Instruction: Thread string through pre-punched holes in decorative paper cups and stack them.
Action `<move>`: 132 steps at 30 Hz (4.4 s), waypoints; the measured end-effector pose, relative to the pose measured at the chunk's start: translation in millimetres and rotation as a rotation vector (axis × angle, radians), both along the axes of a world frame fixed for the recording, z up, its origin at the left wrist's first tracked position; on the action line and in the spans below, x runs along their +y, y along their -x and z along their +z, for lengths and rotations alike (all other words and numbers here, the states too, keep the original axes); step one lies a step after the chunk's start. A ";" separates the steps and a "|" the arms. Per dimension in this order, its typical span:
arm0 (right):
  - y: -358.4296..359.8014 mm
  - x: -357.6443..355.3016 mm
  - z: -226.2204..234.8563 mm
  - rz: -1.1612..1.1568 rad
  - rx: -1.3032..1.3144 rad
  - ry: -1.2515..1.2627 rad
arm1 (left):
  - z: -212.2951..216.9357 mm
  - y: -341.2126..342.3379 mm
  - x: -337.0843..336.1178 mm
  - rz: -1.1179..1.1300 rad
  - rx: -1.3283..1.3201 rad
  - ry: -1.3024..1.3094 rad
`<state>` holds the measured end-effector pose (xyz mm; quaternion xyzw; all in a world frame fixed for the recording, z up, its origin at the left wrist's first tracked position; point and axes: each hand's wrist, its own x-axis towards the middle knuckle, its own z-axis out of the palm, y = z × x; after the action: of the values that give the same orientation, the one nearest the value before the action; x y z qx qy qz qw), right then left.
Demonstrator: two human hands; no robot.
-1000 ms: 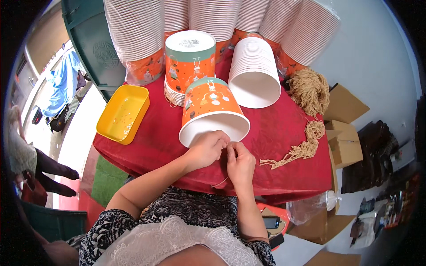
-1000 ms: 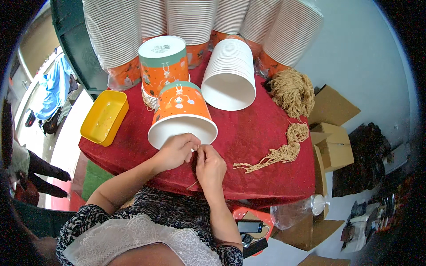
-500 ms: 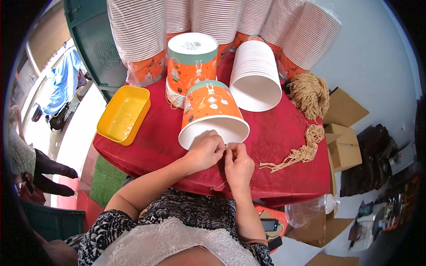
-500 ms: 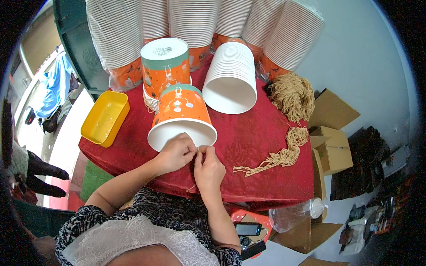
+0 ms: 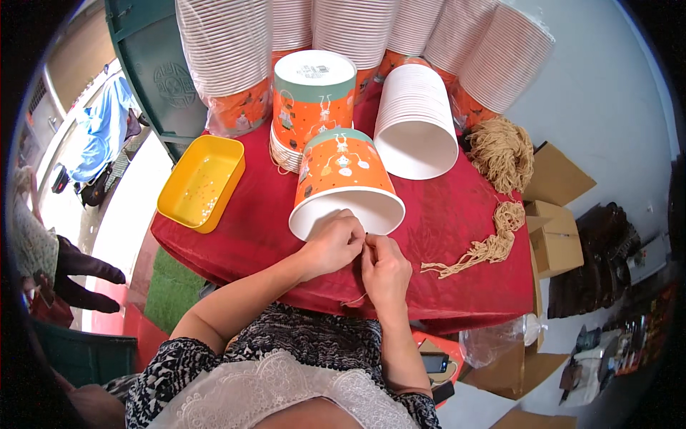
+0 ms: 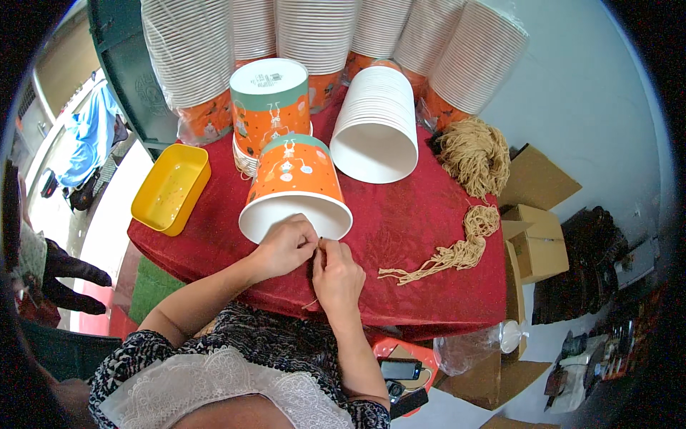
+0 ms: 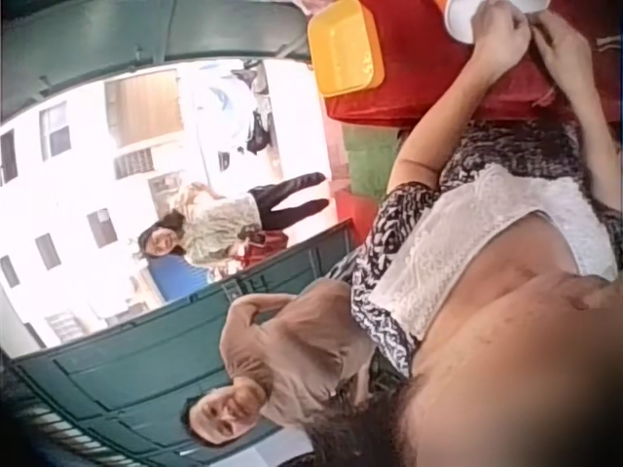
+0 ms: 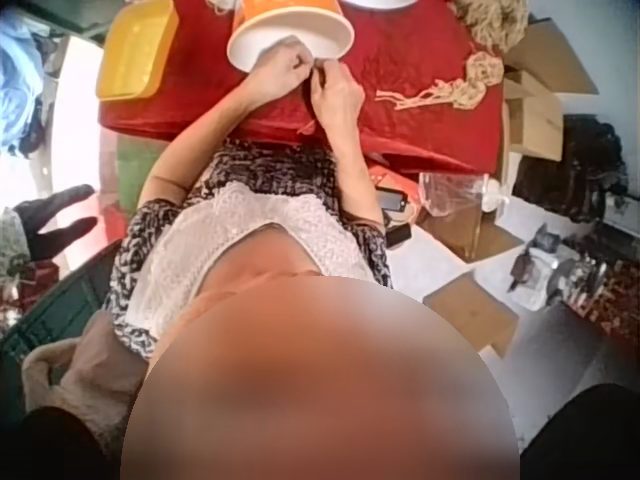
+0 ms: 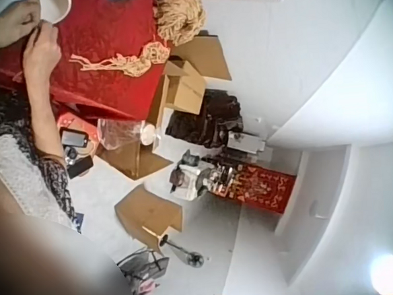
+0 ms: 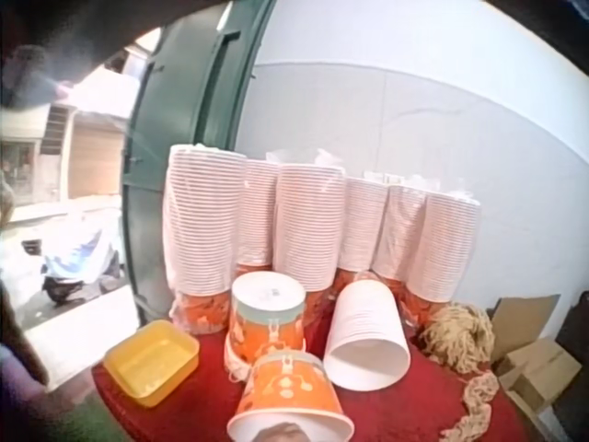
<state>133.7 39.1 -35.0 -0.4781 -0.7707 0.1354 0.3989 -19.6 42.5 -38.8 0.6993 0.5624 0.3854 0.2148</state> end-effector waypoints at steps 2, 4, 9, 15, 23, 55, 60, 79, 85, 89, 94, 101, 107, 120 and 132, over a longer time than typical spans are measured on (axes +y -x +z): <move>-0.6 0.1 1.4 0.000 -0.005 0.001 | 0.8 -0.7 -0.2 0.000 -0.011 0.005; -1.5 1.4 0.3 0.001 -0.008 0.001 | 2.7 -1.7 -0.9 0.000 -0.022 0.009; -5.5 7.9 -6.8 0.062 0.209 0.102 | 5.8 -3.7 -2.6 0.010 -0.057 0.023; -9.8 12.5 -0.6 0.150 0.337 0.368 | 8.2 -4.6 -2.9 0.057 -0.089 0.090; -10.0 16.2 -0.4 0.118 0.392 0.450 | 4.9 -3.8 -7.4 -0.013 -0.062 0.035; -27.5 4.9 1.5 -0.021 0.062 0.074 | 8.6 -16.9 0.8 0.232 0.005 0.067; -22.5 21.1 3.8 -0.057 0.120 0.136 | 6.3 -14.7 1.0 0.226 -0.035 0.042; -12.9 22.5 64.9 -0.087 -0.034 -0.563 | 106.0 12.0 -95.6 -0.159 0.090 -0.556; -5.5 20.0 61.8 -0.012 -0.045 -0.686 | 103.3 21.5 -48.6 0.024 0.379 -0.484; -12.2 10.2 63.4 0.027 0.112 -0.547 | 75.2 25.6 -33.0 0.027 0.305 -0.472; -38.0 -26.5 53.4 0.063 0.256 -0.029 | 52.4 22.0 -23.4 0.169 0.190 -0.566; -66.7 -58.0 0.1 0.548 -0.044 0.466 | 28.1 23.6 -11.8 0.288 0.055 -0.636; -76.1 -59.0 -10.7 0.699 -0.249 0.689 | 13.7 28.3 -31.3 0.444 0.077 -0.496; -72.0 -45.1 9.2 0.604 1.433 0.718 | 12.3 -11.7 -103.5 0.072 -0.130 -0.579; -77.9 -44.5 6.0 0.495 1.479 0.734 | 16.1 -51.2 -87.5 -0.245 -0.663 0.500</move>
<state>211.6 -5.4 -29.0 -0.1837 -0.3024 0.7356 0.5777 31.6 -45.0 -22.8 0.5259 0.4518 0.4127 0.5907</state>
